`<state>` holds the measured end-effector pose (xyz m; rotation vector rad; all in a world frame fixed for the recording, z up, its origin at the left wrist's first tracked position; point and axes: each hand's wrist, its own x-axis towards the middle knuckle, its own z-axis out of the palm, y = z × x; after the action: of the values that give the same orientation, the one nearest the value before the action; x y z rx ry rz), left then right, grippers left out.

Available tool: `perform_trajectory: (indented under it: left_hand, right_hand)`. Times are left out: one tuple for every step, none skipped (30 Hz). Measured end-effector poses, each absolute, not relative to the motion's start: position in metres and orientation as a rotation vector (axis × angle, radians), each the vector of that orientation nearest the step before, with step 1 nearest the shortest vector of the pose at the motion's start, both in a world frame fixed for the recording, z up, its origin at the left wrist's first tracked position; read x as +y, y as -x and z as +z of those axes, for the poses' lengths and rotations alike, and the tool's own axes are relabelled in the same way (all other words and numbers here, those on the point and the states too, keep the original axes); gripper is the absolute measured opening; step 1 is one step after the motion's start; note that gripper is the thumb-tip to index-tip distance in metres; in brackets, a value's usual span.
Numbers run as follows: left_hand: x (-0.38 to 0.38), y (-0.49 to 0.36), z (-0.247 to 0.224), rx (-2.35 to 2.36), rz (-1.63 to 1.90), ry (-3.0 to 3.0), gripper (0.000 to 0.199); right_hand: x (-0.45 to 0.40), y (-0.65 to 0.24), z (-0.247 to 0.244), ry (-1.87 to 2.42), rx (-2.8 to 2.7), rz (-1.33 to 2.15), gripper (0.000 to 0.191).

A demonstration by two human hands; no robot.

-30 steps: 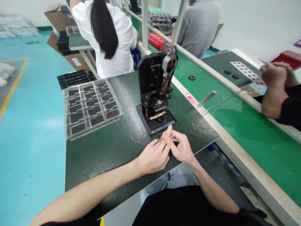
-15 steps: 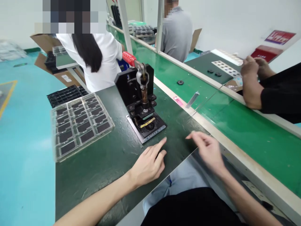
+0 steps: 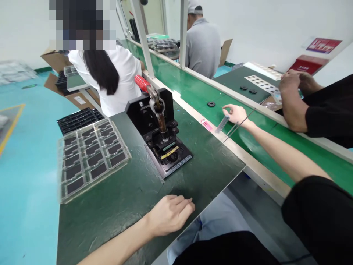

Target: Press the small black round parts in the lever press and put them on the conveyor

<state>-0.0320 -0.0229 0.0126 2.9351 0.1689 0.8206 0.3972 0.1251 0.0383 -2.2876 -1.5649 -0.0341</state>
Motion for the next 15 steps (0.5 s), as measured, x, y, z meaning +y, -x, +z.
perform_trajectory:
  left_hand:
    - [-0.023,0.032,0.013,0.166,0.812,-2.947,0.034]
    - [-0.023,0.032,0.014,0.158,0.808,-2.963,0.034]
    - [-0.024,0.032,0.014,0.148,0.811,-2.981,0.033]
    - [-0.024,0.033,0.014,0.137,0.816,-2.998,0.031]
    - [-0.025,0.033,0.013,0.125,0.816,-3.013,0.030]
    - [-0.025,0.033,0.012,0.115,0.799,-3.022,0.029]
    - [-0.026,0.034,0.011,0.117,0.772,-3.026,0.028]
    - [-0.026,0.034,0.009,0.131,0.743,-3.024,0.028]
    - [-0.026,0.034,0.008,0.157,0.724,-3.015,0.029]
    - [-0.026,0.034,0.006,0.183,0.714,-3.003,0.029]
    - [-0.026,0.035,0.005,0.210,0.714,-2.987,0.030]
    - [-0.025,0.035,0.004,0.225,0.721,-2.968,0.031]
    - [-0.025,0.035,0.003,0.230,0.726,-2.950,0.030]
    - [-0.024,0.035,0.002,0.227,0.726,-2.933,0.030]
    - [-0.024,0.035,0.002,0.231,0.727,-2.918,0.028]
  right_hand:
    - [0.143,-0.397,0.037,2.287,-1.601,-0.025,0.043]
    - [0.159,-0.397,0.036,2.283,-1.628,-0.011,0.047]
    - [0.171,-0.397,0.035,2.278,-1.650,0.003,0.049]
    - [0.180,-0.396,0.034,2.272,-1.669,0.014,0.050]
    - [0.186,-0.395,0.034,2.272,-1.684,0.021,0.049]
    - [0.190,-0.394,0.033,2.277,-1.693,0.019,0.046]
    - [0.191,-0.393,0.032,2.284,-1.694,0.007,0.043]
    - [0.190,-0.392,0.032,2.291,-1.689,-0.013,0.040]
    - [0.186,-0.391,0.032,2.296,-1.684,-0.036,0.038]
    - [0.180,-0.391,0.032,2.305,-1.676,-0.061,0.037]
    - [0.171,-0.391,0.033,2.312,-1.653,-0.088,0.037]
    - [0.160,-0.391,0.034,2.308,-1.605,-0.109,0.038]
    - [0.144,-0.393,0.036,2.278,-1.530,-0.116,0.041]
    - [0.125,-0.394,0.039,2.225,-1.451,-0.112,0.046]
    - [0.102,-0.396,0.042,2.162,-1.375,-0.101,0.053]
